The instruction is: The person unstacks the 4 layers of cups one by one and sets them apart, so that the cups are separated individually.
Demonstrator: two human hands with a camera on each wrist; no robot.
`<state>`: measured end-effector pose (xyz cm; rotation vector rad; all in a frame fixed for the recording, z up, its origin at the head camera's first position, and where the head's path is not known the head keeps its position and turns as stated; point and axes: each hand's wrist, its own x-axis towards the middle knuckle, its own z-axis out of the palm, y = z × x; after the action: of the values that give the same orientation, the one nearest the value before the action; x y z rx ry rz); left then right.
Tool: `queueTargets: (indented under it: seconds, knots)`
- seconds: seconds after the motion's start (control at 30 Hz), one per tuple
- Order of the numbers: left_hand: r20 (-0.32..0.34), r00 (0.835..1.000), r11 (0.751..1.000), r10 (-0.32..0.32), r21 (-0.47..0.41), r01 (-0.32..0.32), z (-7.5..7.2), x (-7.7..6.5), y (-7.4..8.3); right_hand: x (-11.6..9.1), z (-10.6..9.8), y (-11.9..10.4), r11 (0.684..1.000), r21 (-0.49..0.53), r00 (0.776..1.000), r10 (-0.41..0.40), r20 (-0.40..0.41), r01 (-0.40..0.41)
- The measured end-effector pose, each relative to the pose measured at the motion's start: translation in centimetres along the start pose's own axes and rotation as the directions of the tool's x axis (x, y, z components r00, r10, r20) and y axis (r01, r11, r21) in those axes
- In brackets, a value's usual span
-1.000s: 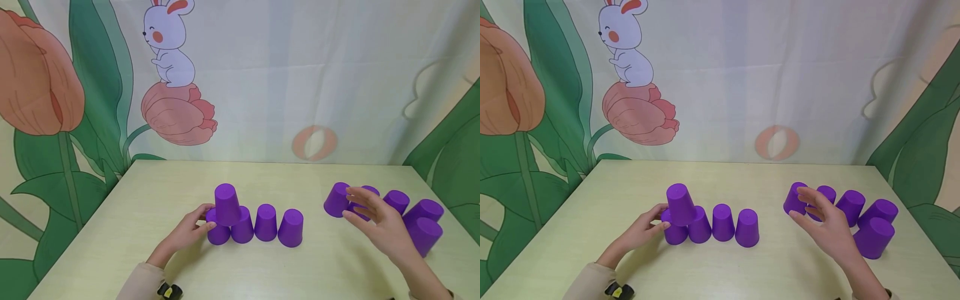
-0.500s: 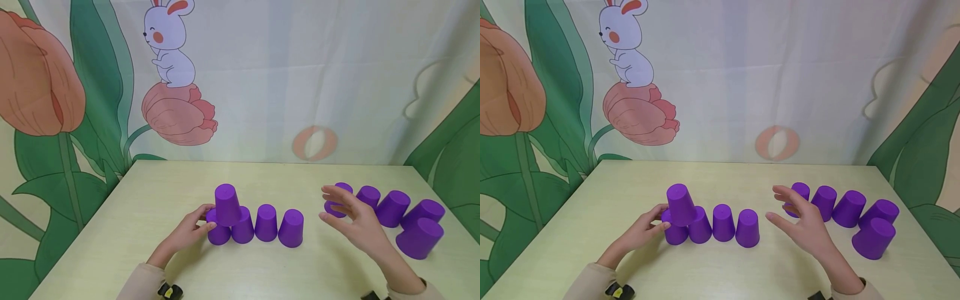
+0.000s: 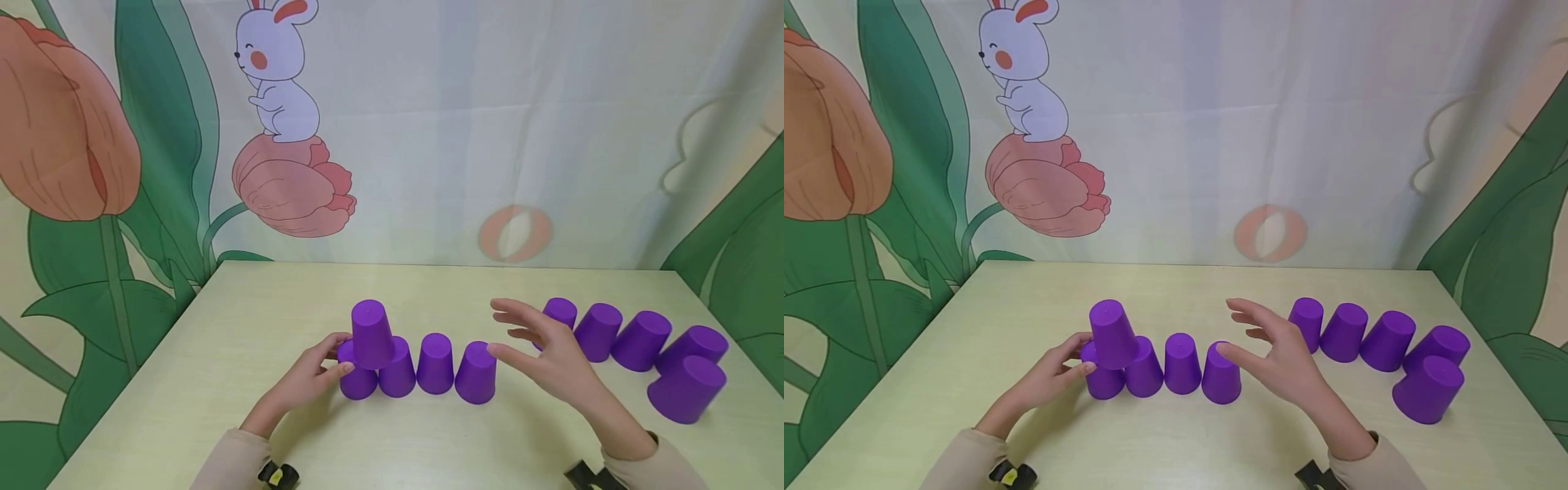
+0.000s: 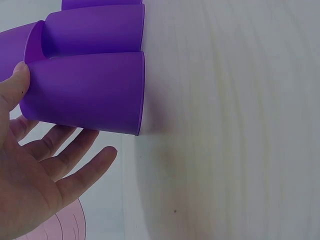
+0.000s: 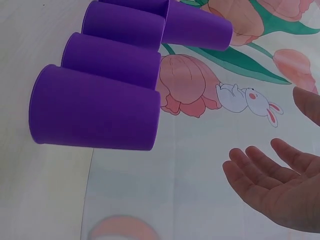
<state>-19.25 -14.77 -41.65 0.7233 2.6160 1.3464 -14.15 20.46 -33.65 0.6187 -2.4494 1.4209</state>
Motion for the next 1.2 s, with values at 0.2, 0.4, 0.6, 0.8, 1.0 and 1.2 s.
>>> queueTargets:
  seconds: [0.2,0.4,0.6,0.8,1.0,1.2]
  knots:
    - [0.0,1.0,1.0,-0.001,-0.006,0.001,0.0,0.0,-0.1,1.0,0.9,-0.1,0.998,0.027,0.998,-0.051,0.031,0.05]
    - [0.004,1.0,1.0,0.01,-0.006,-0.009,0.0,0.0,-0.1,2.2,2.0,-0.6,0.997,0.038,0.994,-0.07,0.083,0.067]
    - [0.004,1.0,1.0,0.014,-0.012,-0.014,0.0,0.0,-0.2,3.1,3.0,-1.2,0.996,0.046,0.99,-0.078,0.12,0.073]
    - [0.005,1.0,1.0,0.026,-0.011,-0.026,0.1,0.0,0.0,4.0,4.2,-1.4,0.995,0.077,0.983,-0.078,0.164,0.066]
    - [0.002,1.0,1.0,0.017,0.003,-0.017,0.1,0.0,0.0,4.9,5.4,-1.3,0.994,0.107,0.975,-0.048,0.216,0.025]
    - [0.002,1.0,1.0,0.004,0.007,-0.004,0.0,0.0,0.0,5.8,6.6,-1.6,0.993,0.116,0.97,-0.041,0.239,0.013]
